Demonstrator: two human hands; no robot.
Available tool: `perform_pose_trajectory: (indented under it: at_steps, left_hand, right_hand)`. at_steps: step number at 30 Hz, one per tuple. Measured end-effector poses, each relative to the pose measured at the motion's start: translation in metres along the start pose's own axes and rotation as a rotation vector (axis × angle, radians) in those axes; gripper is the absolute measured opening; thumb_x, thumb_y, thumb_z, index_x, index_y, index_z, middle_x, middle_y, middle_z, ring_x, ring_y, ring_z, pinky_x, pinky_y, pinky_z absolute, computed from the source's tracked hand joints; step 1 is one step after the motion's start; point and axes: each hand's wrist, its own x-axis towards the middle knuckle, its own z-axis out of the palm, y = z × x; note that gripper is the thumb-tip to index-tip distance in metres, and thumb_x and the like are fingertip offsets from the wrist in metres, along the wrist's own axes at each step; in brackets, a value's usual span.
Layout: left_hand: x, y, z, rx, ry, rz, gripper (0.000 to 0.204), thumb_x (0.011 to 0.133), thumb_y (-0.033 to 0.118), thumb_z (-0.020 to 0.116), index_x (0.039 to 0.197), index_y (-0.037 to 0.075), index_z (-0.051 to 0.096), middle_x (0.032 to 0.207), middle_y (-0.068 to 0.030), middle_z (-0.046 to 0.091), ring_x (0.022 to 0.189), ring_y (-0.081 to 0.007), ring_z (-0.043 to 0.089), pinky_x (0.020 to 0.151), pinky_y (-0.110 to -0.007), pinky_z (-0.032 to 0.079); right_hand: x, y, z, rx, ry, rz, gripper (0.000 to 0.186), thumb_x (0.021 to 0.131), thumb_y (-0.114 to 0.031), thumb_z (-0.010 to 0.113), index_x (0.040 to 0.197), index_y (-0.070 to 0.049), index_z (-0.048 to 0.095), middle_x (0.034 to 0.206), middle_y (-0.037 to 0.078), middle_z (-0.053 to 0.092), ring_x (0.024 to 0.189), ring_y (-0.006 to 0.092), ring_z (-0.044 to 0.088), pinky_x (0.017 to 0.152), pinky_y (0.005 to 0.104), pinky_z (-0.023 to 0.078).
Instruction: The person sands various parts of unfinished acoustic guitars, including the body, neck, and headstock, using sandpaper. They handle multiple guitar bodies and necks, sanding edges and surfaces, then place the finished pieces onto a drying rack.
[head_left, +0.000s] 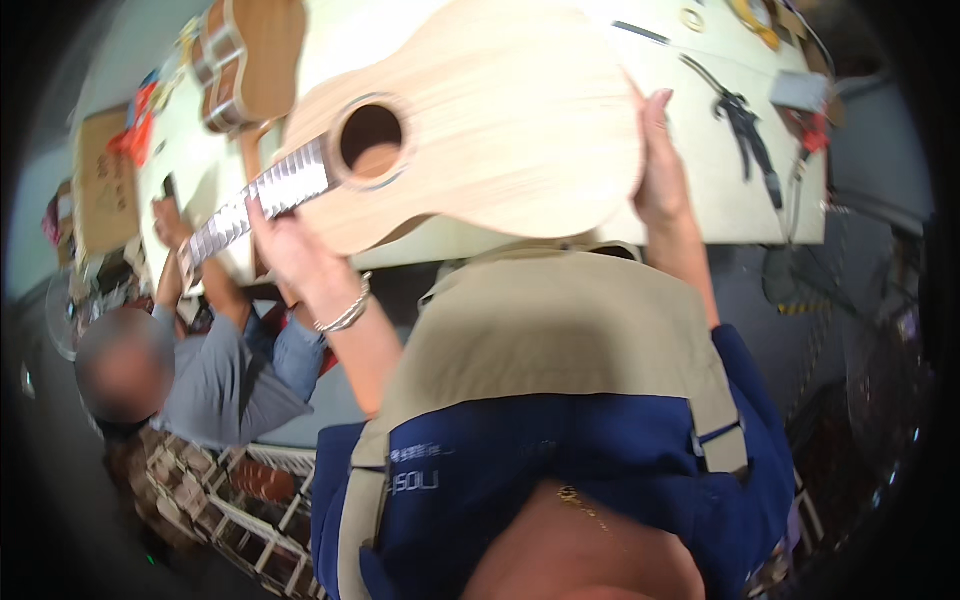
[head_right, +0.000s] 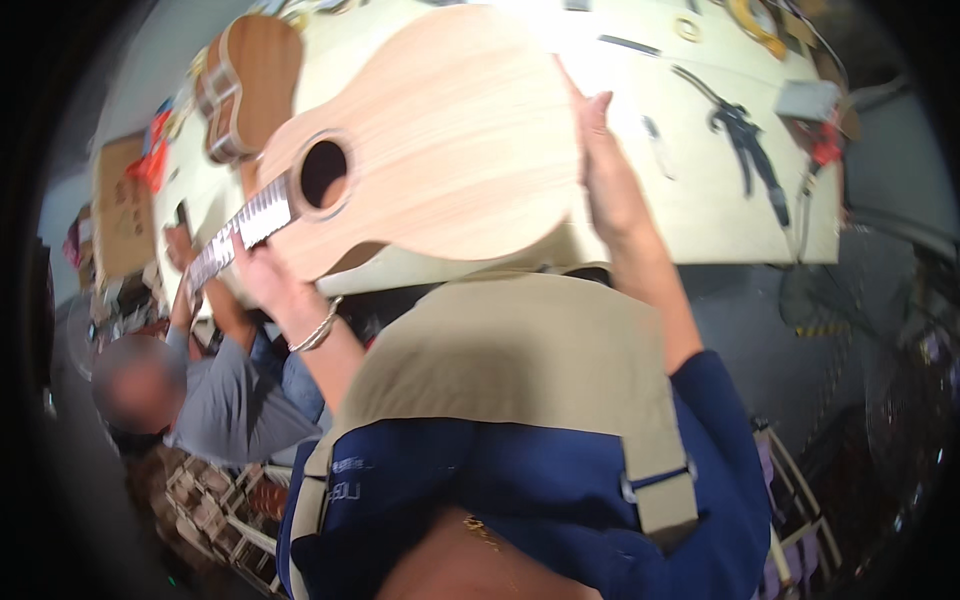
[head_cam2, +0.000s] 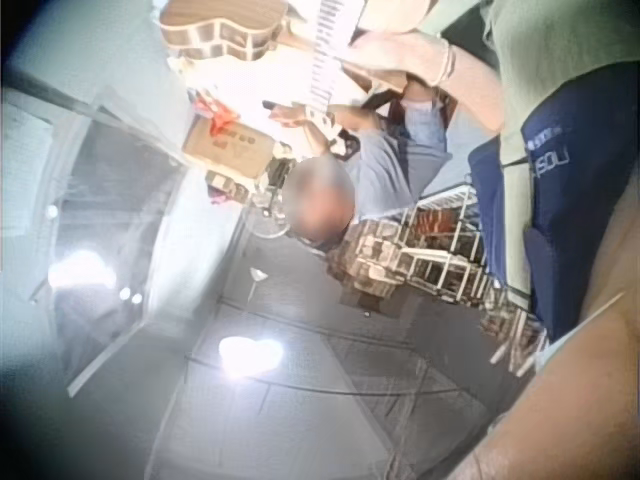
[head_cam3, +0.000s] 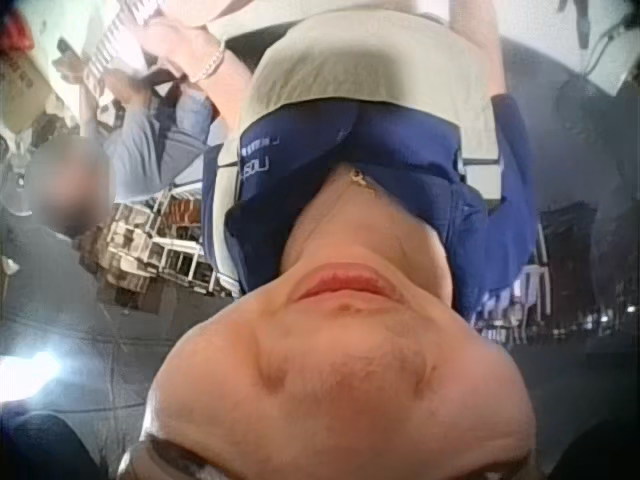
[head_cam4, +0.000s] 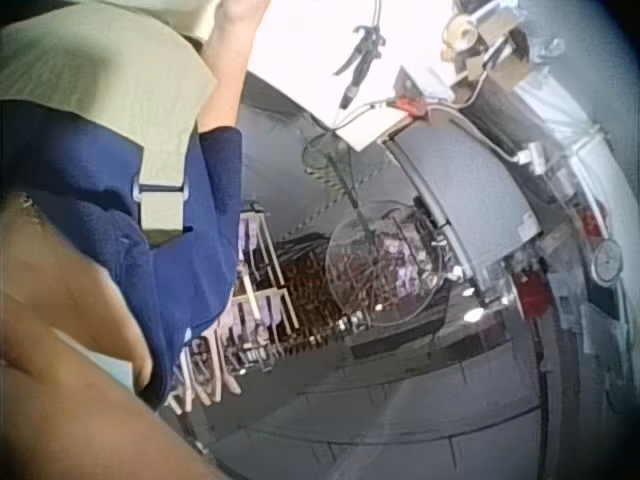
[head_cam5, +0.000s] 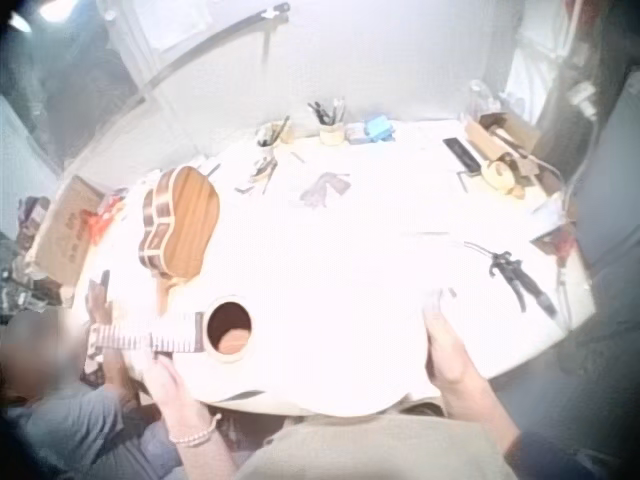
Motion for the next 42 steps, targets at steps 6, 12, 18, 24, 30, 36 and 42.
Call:
perform_pose_trajectory:
  at_steps: [6, 12, 18, 24, 30, 36, 42]
  left_hand:
    - [0.001, 0.004, -0.006, 0.084, -0.353, 0.049, 0.039, 0.095, 0.026, 0.041, 0.117, -0.005, 0.045, 0.112, -0.0171, 0.055, 0.107, -0.0229, 0.051, 0.096, -0.036, 0.037]
    - [0.005, 0.007, -0.015, 0.215, -0.389, 0.15, 0.047, 0.09, 0.034, 0.054, 0.114, -0.005, 0.046, 0.104, -0.0109, 0.056, 0.098, -0.0144, 0.053, 0.089, -0.029, 0.041]
    - [-0.007, 0.007, -0.008, 0.319, -0.29, 0.218, 0.047, 0.085, 0.033, 0.062, 0.108, -0.005, 0.049, 0.099, -0.0088, 0.056, 0.089, -0.0121, 0.054, 0.08, -0.027, 0.045]
    - [-0.009, 0.004, -0.007, 0.336, -0.325, 0.245, 0.045, 0.083, 0.03, 0.065, 0.109, -0.004, 0.049, 0.098, -0.0094, 0.057, 0.091, -0.0132, 0.054, 0.082, -0.028, 0.044]
    - [-0.019, 0.038, 0.014, 0.408, -0.823, 0.324, 0.061, 0.083, 0.008, 0.062, 0.132, -0.007, 0.028, 0.124, -0.0253, 0.049, 0.111, -0.0238, 0.051, 0.097, -0.033, 0.038]
    - [-0.03, 0.029, 0.036, 0.393, -0.954, 0.462, 0.072, 0.085, 0.018, 0.063, 0.137, -0.002, 0.018, 0.122, -0.025, 0.05, 0.111, -0.0218, 0.052, 0.093, -0.03, 0.041]
    - [-0.046, 0.022, 0.044, 0.331, -0.885, 0.45, 0.079, 0.083, 0.029, 0.064, 0.137, -0.003, 0.016, 0.118, -0.0234, 0.053, 0.108, -0.0212, 0.053, 0.091, -0.029, 0.042]
  right_hand:
    - [0.003, 0.0, -0.02, -0.123, 0.368, 0.24, 0.074, 0.085, -0.053, 0.046, 0.134, 0.002, 0.033, 0.133, 0.016, 0.041, 0.124, 0.0227, 0.037, 0.103, 0.0318, 0.026]
    - [0.01, 0.02, -0.055, -0.142, 0.225, 0.42, 0.074, 0.085, -0.058, 0.041, 0.129, 0.002, 0.039, 0.129, 0.016, 0.045, 0.119, 0.0221, 0.041, 0.099, 0.032, 0.029]
    - [0.005, 0.026, -0.056, -0.056, 0.158, 0.517, 0.063, 0.091, -0.052, 0.035, 0.12, 0.002, 0.049, 0.117, 0.015, 0.054, 0.105, 0.0187, 0.052, 0.091, 0.0287, 0.037]
    - [-0.001, 0.034, -0.061, 0.077, 0.119, 0.601, 0.061, 0.09, -0.05, 0.037, 0.119, 0.003, 0.05, 0.116, 0.014, 0.055, 0.101, 0.0191, 0.054, 0.086, 0.0288, 0.041]
    - [0.006, 0.081, -0.1, 0.066, -0.182, 0.209, 0.063, 0.074, -0.021, 0.066, 0.126, 0.001, 0.04, 0.111, 0.01, 0.054, 0.099, 0.0179, 0.055, 0.083, 0.0289, 0.044]
    - [0.013, 0.11, -0.073, -0.309, 0.005, 0.125, 0.047, 0.073, -0.009, 0.068, 0.115, 0.003, 0.051, 0.112, 0.01, 0.054, 0.099, 0.0143, 0.05, 0.084, 0.0306, 0.043]
    - [0.006, 0.129, -0.059, -0.168, 0.008, 0.116, 0.052, 0.068, -0.009, 0.074, 0.116, -0.004, 0.053, 0.108, 0.004, 0.054, 0.096, 0.0154, 0.052, 0.082, 0.0323, 0.045]
